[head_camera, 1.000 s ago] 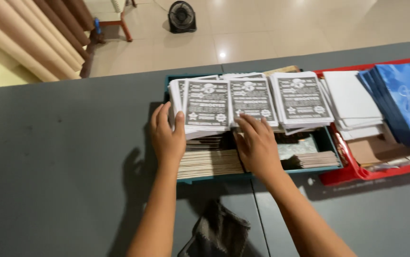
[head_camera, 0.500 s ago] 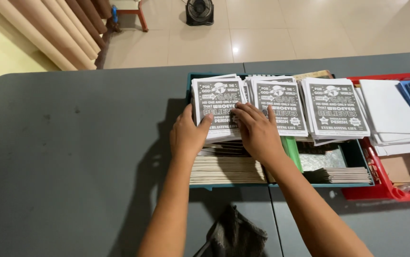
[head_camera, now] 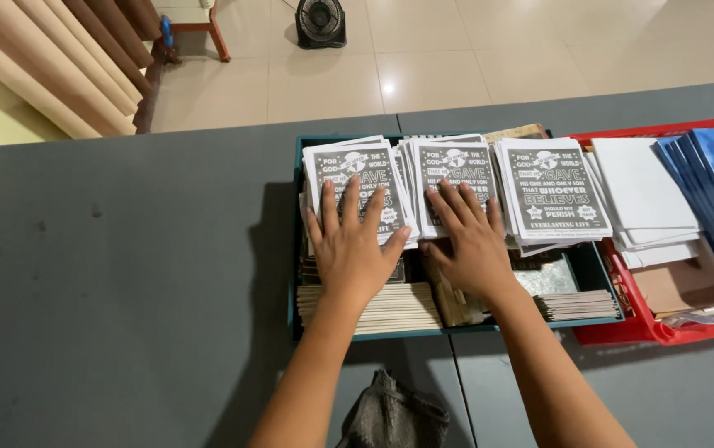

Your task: Wiping down a grey table with a dark cloth and organizing stacks of religious flyers and books into crates.

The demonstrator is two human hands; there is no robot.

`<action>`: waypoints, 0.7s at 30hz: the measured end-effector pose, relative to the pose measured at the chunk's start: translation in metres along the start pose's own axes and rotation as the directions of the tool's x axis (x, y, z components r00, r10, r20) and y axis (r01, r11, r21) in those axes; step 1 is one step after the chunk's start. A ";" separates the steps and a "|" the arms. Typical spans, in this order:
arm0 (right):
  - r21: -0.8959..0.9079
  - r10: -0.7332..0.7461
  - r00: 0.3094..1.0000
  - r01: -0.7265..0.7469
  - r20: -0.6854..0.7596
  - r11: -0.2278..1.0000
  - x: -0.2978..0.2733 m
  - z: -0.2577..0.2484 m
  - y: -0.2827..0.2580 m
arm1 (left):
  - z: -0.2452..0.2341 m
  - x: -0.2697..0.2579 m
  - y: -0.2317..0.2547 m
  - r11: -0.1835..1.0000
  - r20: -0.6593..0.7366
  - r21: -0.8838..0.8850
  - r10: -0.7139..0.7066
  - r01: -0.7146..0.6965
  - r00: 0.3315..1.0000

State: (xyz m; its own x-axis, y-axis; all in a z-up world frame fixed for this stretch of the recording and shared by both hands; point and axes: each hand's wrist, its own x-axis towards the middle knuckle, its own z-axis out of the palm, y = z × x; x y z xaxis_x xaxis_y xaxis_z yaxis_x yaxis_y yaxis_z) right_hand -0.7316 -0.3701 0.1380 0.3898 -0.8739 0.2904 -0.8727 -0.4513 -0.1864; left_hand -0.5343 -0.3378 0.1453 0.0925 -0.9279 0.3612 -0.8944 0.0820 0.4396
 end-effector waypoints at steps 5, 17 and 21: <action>-0.018 -0.026 1.000 0.026 -0.004 0.999 -0.001 0.003 0.005 | 0.007 -0.003 -0.005 0.999 -0.048 0.013 0.041 -0.041 0.998; -0.036 -0.052 0.999 0.052 -0.007 0.998 0.001 0.003 0.007 | 0.005 0.001 -0.004 0.999 -0.020 0.006 0.040 -0.040 0.999; -0.020 -0.087 0.996 0.087 0.014 0.996 -0.001 0.000 0.003 | 0.005 0.002 -0.004 0.999 -0.022 -0.006 0.040 -0.041 0.999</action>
State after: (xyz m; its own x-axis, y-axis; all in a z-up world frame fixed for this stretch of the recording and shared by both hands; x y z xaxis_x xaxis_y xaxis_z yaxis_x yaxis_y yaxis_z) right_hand -0.7349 -0.3708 0.1375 0.4684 -0.8339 0.2919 -0.8412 -0.5220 -0.1413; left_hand -0.5330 -0.3417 0.1399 0.0656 -0.9158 0.3963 -0.8949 0.1217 0.4294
